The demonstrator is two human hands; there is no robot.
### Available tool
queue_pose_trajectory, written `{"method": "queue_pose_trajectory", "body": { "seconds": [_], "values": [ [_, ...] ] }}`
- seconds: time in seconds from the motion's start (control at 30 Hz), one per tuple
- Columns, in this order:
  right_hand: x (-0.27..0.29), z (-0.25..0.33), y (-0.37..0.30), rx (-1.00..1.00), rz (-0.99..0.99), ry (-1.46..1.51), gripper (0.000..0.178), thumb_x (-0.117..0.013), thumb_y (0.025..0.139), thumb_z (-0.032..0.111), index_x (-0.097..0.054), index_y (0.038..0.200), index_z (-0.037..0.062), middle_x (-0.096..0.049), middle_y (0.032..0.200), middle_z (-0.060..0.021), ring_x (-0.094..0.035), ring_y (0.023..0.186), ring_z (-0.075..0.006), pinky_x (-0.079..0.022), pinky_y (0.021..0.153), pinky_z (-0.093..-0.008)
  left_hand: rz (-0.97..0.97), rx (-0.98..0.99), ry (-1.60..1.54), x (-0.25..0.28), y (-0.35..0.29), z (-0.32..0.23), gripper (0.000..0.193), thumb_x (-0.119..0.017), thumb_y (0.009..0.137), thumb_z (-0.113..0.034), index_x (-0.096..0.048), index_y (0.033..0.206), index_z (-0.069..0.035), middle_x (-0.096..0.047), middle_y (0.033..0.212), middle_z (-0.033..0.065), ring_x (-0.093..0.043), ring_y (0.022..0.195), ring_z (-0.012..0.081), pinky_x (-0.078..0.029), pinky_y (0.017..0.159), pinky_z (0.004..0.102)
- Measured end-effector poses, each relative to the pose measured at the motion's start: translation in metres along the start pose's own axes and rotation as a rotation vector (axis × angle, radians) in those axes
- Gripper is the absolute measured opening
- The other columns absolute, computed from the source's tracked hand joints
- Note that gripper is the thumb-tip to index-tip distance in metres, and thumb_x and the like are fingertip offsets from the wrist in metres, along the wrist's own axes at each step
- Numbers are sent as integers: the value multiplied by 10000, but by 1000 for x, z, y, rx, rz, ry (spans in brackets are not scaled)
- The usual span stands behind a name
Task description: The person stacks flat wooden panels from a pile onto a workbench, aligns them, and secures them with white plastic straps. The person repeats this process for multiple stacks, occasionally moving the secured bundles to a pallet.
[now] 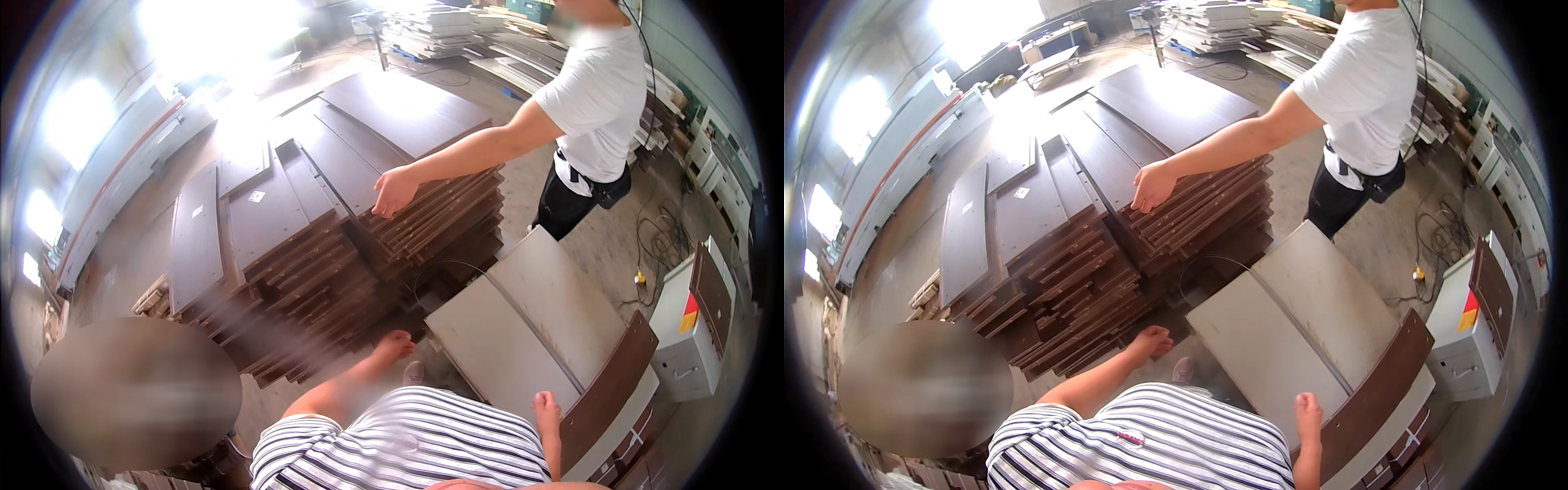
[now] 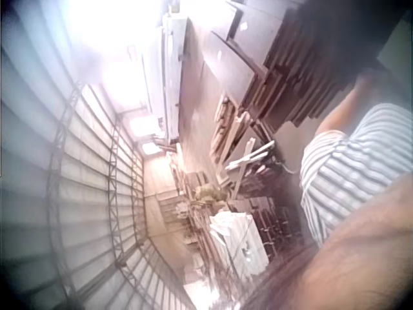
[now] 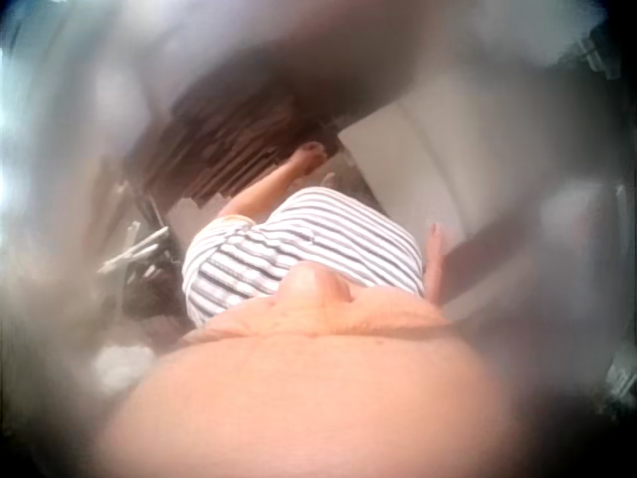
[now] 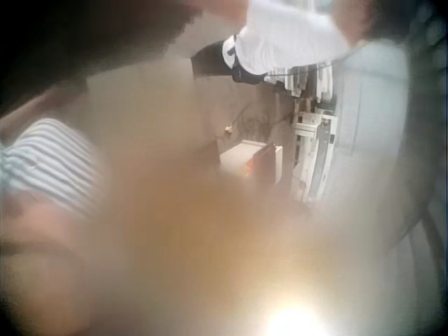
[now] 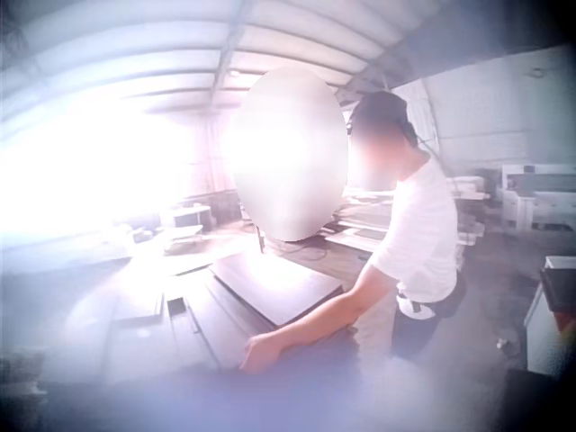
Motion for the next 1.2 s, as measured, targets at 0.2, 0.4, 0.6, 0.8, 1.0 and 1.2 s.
{"method": "queue_pose_trajectory", "body": {
  "seconds": [0.2, 0.4, 0.6, 0.8, 1.0, 1.2],
  "values": [
    [-36, 21, -2, 75, 173, 48, 219, -599, 874, 218, -604, 911, 3, -661, 725, -134, -659, 670, -219, -509, 639, -333, -12, -150, -418, 29, 17, -64, 352, -534, 943, -351, -512, 1151, -69, -624, 1008, 107, -612, 912, 234, -496, 853, 379],
    [-21, 31, -34, -100, 114, 12, 194, -604, 875, 199, -604, 894, 6, -663, 709, -102, -653, 662, -175, -509, 632, -319, 110, -313, -723, 13, 41, -162, 427, -553, 922, -428, -511, 1095, -40, -613, 1011, 106, -606, 925, 222, -502, 829, 369],
    [-25, -12, -57, -157, 30, -19, 214, -600, 873, 223, -610, 908, 12, -667, 743, -121, -660, 703, -222, -511, 668, -346, 291, -270, -767, -55, 56, -196, 434, -529, 937, -409, -543, 1084, -1, -615, 995, 118, -599, 961, 254, -479, 902, 392],
    [-28, 20, -74, -166, 56, -29, 299, -571, 885, 306, -614, 942, 15, -654, 872, -205, -628, 831, -371, -491, 717, -429, 527, -169, -710, -73, 42, -155, 350, -517, 950, -370, -563, 991, -25, -623, 891, 60, -593, 814, 178, -498, 773, 320],
    [-28, 15, -94, -123, -111, 77, 280, -583, 893, 281, -567, 1009, 27, -668, 931, -166, -647, 870, -325, -506, 765, -394, 385, 173, -476, -62, 36, -76, 272, -551, 922, -387, -592, 912, -118, -639, 862, -12, -607, 824, 145, -484, 742, 304],
    [-29, -2, -121, -240, -115, 98, 301, -562, 891, 296, -551, 1015, 22, -662, 984, -184, -636, 933, -340, -499, 804, -406, 392, 422, -344, -85, 30, -20, 185, -558, 932, -264, -582, 897, -84, -631, 864, 32, -598, 811, 180, -493, 752, 324]
  ]
}}
Point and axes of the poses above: each hand's wrist, its own y-axis towards the middle knuckle, its own x-axis out of the back of the hand, z = x × y, the point moved 2 cm from there along y, towards the middle knuckle
